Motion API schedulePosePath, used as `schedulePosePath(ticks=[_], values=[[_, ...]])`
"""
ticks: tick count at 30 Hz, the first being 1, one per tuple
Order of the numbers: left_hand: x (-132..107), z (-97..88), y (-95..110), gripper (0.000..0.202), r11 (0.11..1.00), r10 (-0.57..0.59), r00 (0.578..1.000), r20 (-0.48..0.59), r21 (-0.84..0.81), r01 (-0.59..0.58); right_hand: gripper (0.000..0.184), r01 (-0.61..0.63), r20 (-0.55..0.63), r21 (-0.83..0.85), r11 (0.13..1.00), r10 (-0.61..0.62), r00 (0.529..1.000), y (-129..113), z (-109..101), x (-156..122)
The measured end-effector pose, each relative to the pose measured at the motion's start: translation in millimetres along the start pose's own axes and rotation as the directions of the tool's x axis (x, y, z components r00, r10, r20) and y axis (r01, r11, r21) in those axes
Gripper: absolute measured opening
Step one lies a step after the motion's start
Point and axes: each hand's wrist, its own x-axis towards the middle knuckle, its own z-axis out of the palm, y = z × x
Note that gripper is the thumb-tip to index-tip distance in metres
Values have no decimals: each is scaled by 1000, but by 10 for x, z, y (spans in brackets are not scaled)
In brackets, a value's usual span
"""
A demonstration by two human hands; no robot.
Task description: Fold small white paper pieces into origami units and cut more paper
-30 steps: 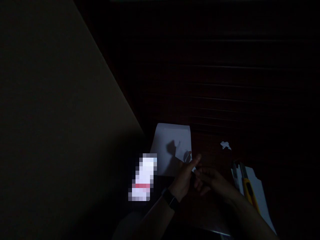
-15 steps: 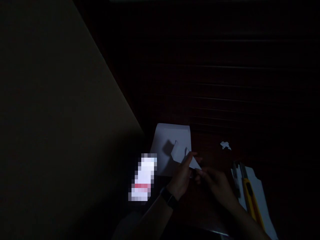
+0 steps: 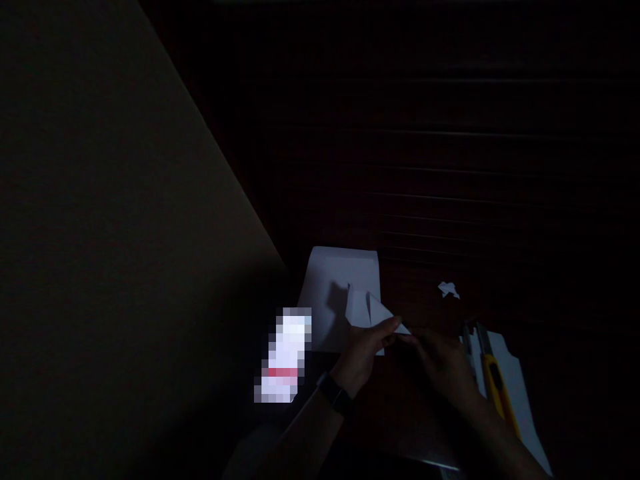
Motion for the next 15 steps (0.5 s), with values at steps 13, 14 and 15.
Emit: schedulePosePath(ticks=[13, 14, 15], values=[[48, -83, -59, 31, 994, -106, 993, 54, 22, 105, 45, 341, -49, -170, 924, -354, 934, 160, -47, -62], [59, -95, -65, 31, 990, -140, 989, 58, 24, 138, 45, 366, -50, -146, 919, -376, 925, 158, -53, -62], [67, -104, -68, 31, 986, -165, 984, 61, 22, 164, 46, 379, -54, -123, 917, -388, 920, 148, -56, -61]])
